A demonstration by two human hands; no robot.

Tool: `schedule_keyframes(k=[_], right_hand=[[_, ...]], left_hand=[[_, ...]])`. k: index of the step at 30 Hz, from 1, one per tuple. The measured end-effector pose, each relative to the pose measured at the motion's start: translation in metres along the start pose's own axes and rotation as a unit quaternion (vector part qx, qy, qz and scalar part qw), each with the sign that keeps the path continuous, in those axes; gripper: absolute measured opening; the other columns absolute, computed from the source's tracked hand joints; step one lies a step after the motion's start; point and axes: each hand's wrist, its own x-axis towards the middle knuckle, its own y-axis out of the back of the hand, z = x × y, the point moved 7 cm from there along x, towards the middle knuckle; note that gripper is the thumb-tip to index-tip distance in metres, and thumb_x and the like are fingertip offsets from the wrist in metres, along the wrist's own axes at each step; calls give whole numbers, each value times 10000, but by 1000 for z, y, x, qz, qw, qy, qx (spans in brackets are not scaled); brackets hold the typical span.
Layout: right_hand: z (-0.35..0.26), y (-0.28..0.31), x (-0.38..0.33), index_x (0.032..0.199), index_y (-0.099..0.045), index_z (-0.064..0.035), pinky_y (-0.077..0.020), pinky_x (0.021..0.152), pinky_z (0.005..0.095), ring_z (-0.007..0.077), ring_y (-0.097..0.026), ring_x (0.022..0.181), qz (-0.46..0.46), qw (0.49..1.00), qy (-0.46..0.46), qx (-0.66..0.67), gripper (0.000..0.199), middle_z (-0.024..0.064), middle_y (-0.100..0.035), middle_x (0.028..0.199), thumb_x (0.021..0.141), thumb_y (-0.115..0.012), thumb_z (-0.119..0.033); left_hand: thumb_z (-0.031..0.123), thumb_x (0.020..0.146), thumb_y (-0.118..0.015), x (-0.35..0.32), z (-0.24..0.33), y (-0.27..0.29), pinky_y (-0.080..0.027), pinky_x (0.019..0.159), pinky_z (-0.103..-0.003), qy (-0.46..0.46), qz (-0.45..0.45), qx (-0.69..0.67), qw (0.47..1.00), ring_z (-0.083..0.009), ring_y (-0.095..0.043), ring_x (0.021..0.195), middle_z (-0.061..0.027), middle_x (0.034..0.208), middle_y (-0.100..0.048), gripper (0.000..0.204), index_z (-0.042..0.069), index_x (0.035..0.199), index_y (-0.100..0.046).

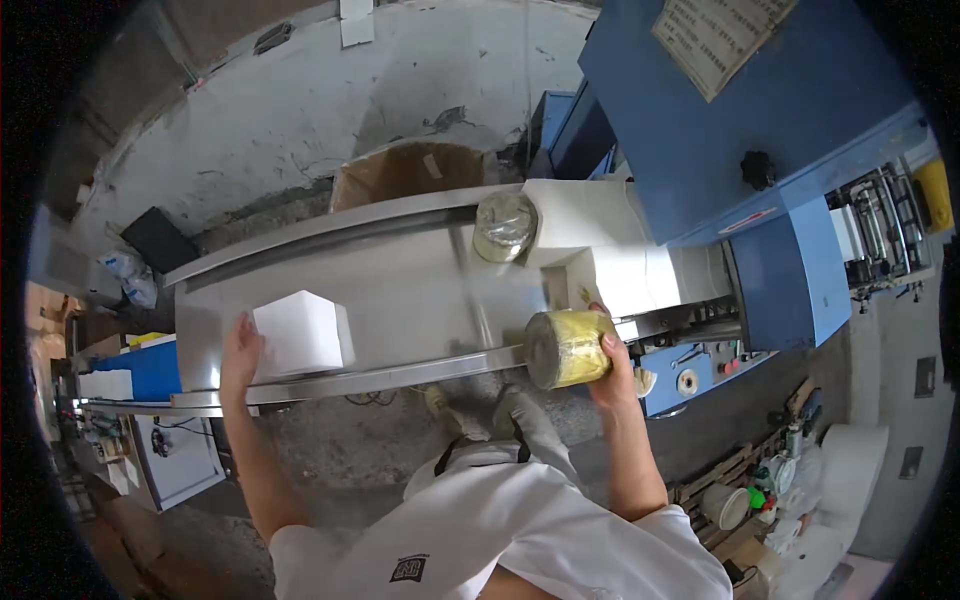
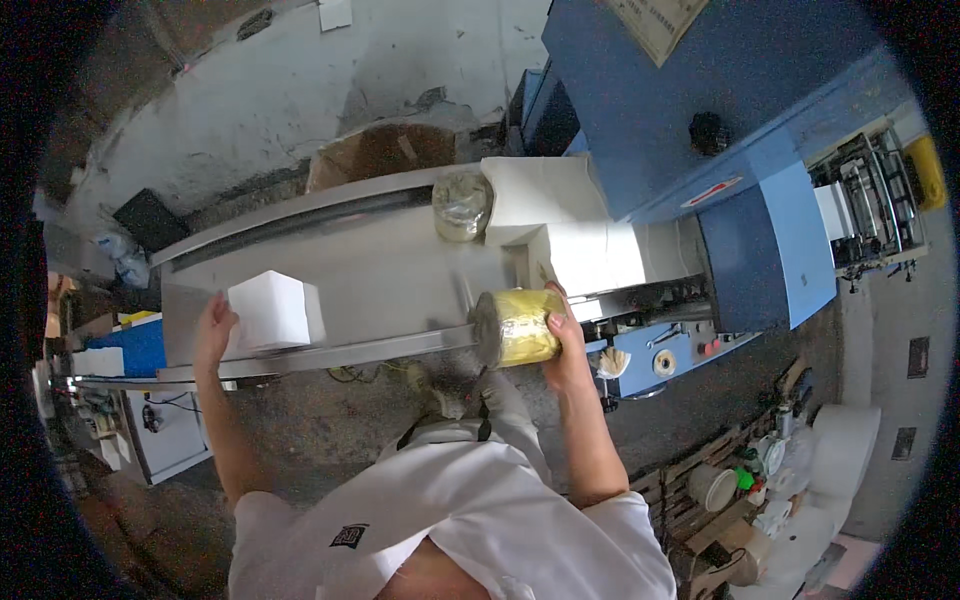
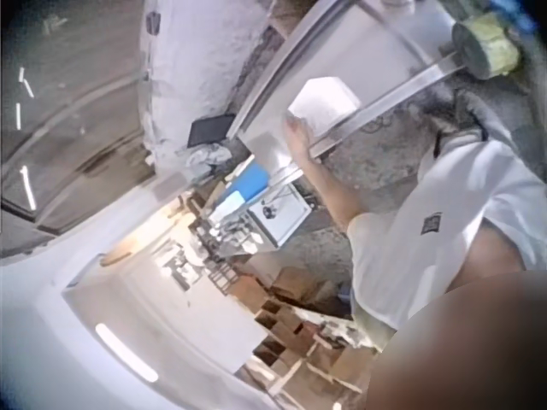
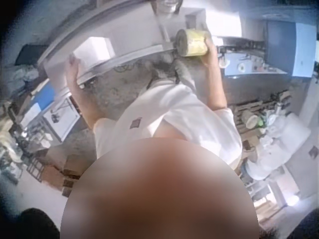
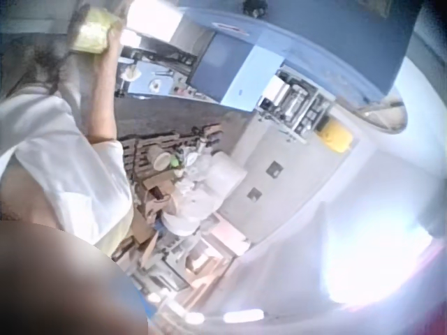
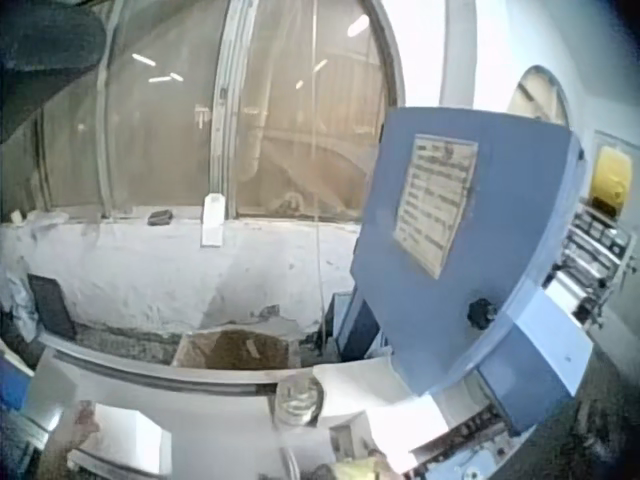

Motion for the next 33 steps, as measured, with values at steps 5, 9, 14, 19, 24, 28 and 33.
schedule_keyframes(k=[5, 9, 14, 19, 24, 28, 33], right_hand=[[-5, 8, -8, 1434, -362, 37, -418, 1052, 375, 268, -541, 1224, -41, 997, -64, 14, 814, 181, -528, 1339, 811, -663, -391], [-24, 22, -20, 1426, -369, 59, -437, 1021, 350, 254, -566, 1181, -88, 993, -74, 6, 869, 181, -550, 1296, 785, -685, -437], [-54, 69, -45, 1428, -373, 55, -440, 1011, 339, 228, -559, 1186, -118, 988, -76, 65, 853, 156, -552, 1296, 788, -707, -400], [-71, 128, -55, 1421, -381, 39, -446, 1000, 340, 232, -568, 1167, -103, 989, -67, 88, 801, 153, -568, 1274, 804, -688, -370], [-78, 163, -55, 1423, -399, 19, -447, 992, 330, 216, -571, 1153, -81, 992, -65, 72, 765, 136, -579, 1256, 810, -682, -341], [-78, 163, -52, 1424, -404, 13, -445, 994, 324, 210, -570, 1149, -98, 989, -80, 77, 746, 130, -578, 1257, 808, -685, -299], [-77, 145, -46, 1431, -400, 4, -435, 999, 315, 200, -552, 1165, -134, 986, -80, 59, 708, 123, -569, 1269, 818, -665, -231]], left_hand=[[114, 932, -614, -60, 128, -114, -486, 960, -342, -136, 16, -62, 989, -221, -609, 1118, -151, 1189, -641, 322, -29, 1220, -609], [280, 968, -618, -112, 215, -303, -554, 798, -337, -7, -246, -220, 944, -210, -672, 941, -158, 1015, -679, 525, -65, 1333, -466], [624, 874, -570, -131, 315, -450, -482, 949, -411, -99, -230, 37, 967, -393, -601, 1132, -310, 1173, -607, 917, -128, 1364, -377], [559, 855, -618, -141, 350, -509, -449, 997, -447, -132, -144, 140, 971, -466, -569, 1141, -402, 1255, -505, 1042, -209, 1404, -176], [380, 816, -645, -140, 352, -518, -454, 993, -439, -128, -146, 139, 971, -475, -560, 1146, -400, 1278, -489, 942, -219, 1384, -190], [291, 785, -635, -141, 365, -515, -465, 971, -455, -102, -144, 141, 974, -456, -593, 1104, -377, 1177, -568, 792, -195, 1313, -299], [219, 764, -656, -128, 342, -493, -495, 924, -423, -121, -115, 135, 977, -396, -646, 1030, -278, 1088, -655, 697, -136, 1298, -383]])
